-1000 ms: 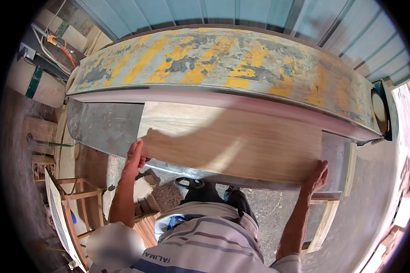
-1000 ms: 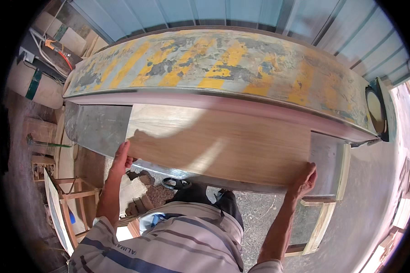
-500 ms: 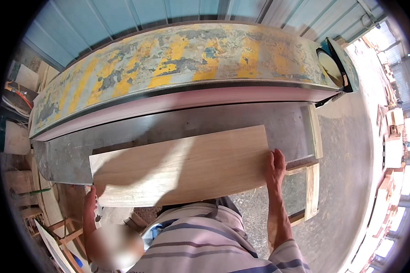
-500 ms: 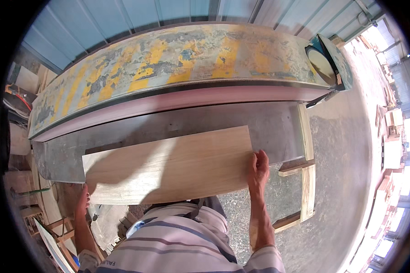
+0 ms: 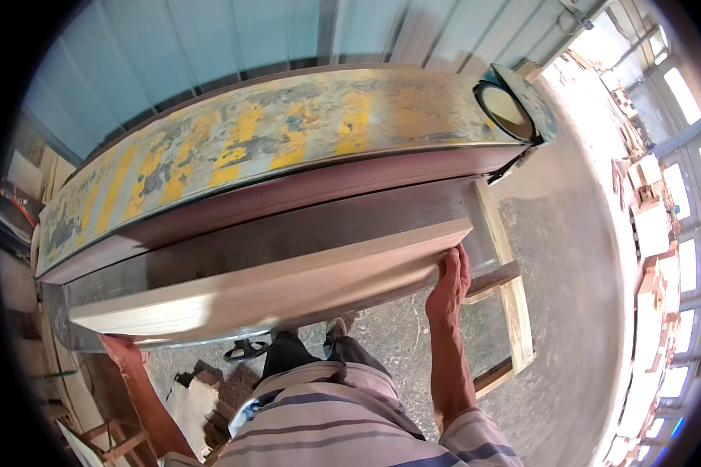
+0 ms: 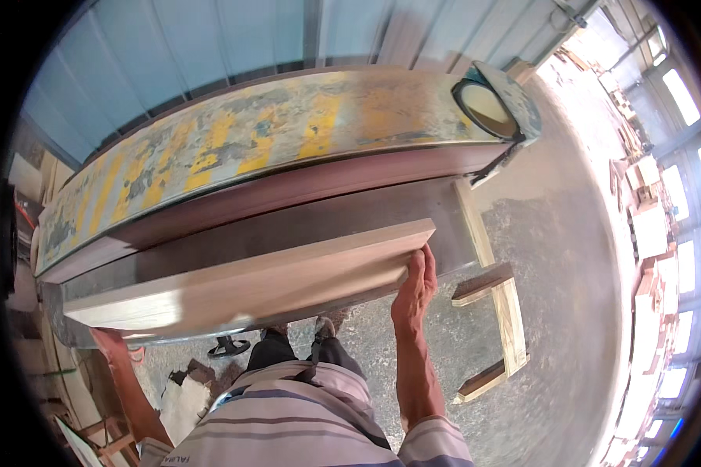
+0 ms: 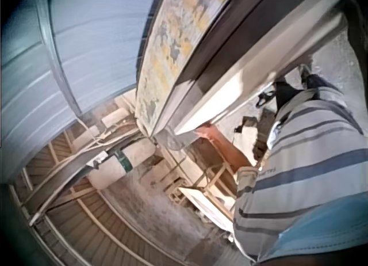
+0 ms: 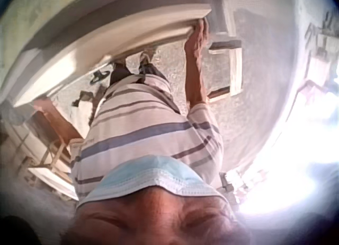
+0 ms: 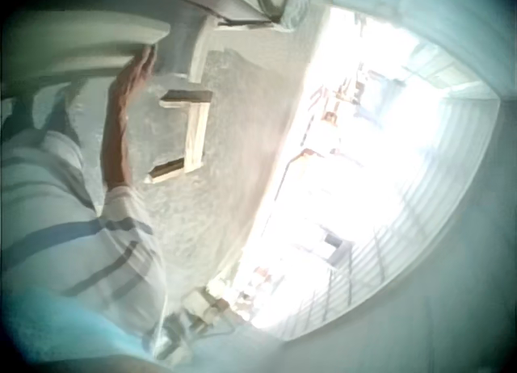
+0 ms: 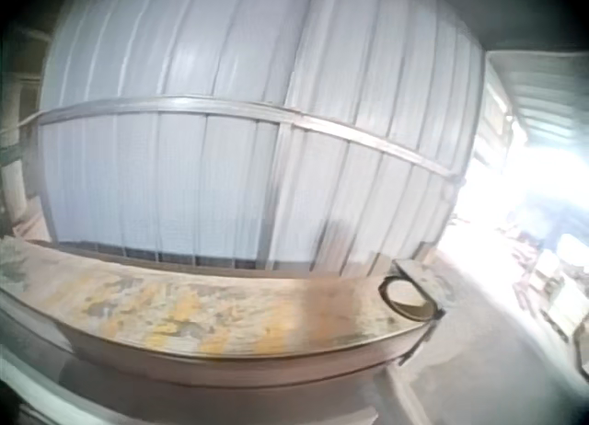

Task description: The person uses a belt sander to smooth the surfaces and edges of a rectangular wooden panel. They repeatedly flip the panel and run it against the machine to treat different sides, then inspect the finished piece before placing it on a stack of similar panels.

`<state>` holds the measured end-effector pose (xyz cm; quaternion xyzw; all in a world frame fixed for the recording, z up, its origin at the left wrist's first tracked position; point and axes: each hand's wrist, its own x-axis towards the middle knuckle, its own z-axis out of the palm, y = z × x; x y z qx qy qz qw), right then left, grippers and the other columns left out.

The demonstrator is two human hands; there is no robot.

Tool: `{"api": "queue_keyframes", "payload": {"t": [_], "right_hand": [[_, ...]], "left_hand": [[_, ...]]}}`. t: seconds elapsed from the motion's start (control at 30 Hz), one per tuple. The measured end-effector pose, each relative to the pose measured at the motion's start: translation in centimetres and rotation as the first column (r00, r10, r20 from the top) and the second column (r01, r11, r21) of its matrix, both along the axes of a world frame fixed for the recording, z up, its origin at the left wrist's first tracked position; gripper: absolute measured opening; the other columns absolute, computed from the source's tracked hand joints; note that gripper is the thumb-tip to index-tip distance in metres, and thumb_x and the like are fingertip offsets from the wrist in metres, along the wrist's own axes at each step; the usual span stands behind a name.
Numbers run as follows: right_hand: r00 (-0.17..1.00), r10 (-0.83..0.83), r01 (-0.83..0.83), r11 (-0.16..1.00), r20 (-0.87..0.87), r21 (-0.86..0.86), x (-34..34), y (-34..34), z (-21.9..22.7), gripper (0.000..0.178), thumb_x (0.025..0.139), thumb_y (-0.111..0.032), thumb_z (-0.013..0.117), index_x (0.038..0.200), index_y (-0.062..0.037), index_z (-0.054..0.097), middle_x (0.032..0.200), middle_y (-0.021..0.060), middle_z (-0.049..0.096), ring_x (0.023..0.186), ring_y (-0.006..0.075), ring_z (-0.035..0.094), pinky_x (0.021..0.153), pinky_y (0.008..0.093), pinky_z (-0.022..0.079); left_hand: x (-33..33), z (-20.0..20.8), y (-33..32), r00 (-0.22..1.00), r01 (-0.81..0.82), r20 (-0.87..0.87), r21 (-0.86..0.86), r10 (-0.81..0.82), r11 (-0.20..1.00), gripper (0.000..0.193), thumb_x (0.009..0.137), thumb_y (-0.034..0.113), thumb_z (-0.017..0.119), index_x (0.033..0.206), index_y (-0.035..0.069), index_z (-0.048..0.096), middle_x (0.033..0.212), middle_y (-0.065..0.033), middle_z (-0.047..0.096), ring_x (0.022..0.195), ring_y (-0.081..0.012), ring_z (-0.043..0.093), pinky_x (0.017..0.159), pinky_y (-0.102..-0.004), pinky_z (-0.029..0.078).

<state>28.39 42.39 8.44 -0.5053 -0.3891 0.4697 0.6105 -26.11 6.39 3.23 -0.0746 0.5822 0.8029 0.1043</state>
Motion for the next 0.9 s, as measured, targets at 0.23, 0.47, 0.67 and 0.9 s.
{"api": "queue_keyframes", "payload": {"t": [0.23,0.47,0.67,0.9], "right_hand": [[0.972,0.044,-0.033,0.998,-0.229,0.05,0.9,2.5,-0.2,0.039,0.091,-0.022,0.05,0.12,0.0028,0.049,0.109,0.005,0.054,0.101,0.0116,0.05,0.092,0.0236,0.037],[0.966,0.239,-0.237,0.971,-0.096,0.035,4.4,4.3,-2.7,0.033,0.093,-0.036,0.046,0.109,-0.0082,0.055,0.1,-0.0008,0.056,0.099,0.0123,0.049,0.086,0.0266,0.037],[0.982,0.19,-0.189,0.981,0.003,-0.039,2.7,4.8,4.1,0.053,0.091,-0.047,0.046,0.124,-0.006,0.048,0.124,0.0065,0.051,0.116,0.0159,0.044,0.098,0.0336,0.031],[0.963,0.253,-0.244,0.965,0.095,-0.097,3.9,6.2,3.1,0.045,0.093,-0.037,0.042,0.126,-0.0076,0.049,0.124,0.0058,0.052,0.118,0.0158,0.044,0.1,0.0343,0.03]], "left_hand": [[-3.6,-6.6,2.5,0.998,0.053,0.04,0.112,-0.058,0.992,0.037,0.09,0.04,0.041,0.103,0.009,0.057,0.098,-0.0071,0.062,0.088,-0.0224,0.059,0.074,-0.0344,0.048],[-3.4,-11.8,1.2,0.933,0.154,-0.298,-0.178,-0.203,0.972,0.031,0.088,0.041,0.045,0.092,0.012,0.055,0.085,0.0008,0.059,0.071,-0.0134,0.053,0.057,-0.0261,0.039],[2.4,-6.2,7.0,0.999,-0.018,0.036,0.162,0.012,0.987,0.033,0.091,0.042,0.044,0.102,0.013,0.056,0.092,-0.0006,0.06,0.082,-0.0148,0.056,0.072,-0.0281,0.046],[4.2,-3.5,6.9,0.993,-0.117,0.026,0.121,0.114,0.986,0.03,0.093,0.033,0.045,0.102,0.006,0.055,0.081,-0.0021,0.061,0.063,-0.0076,0.053,0.055,-0.0183,0.041]]}}
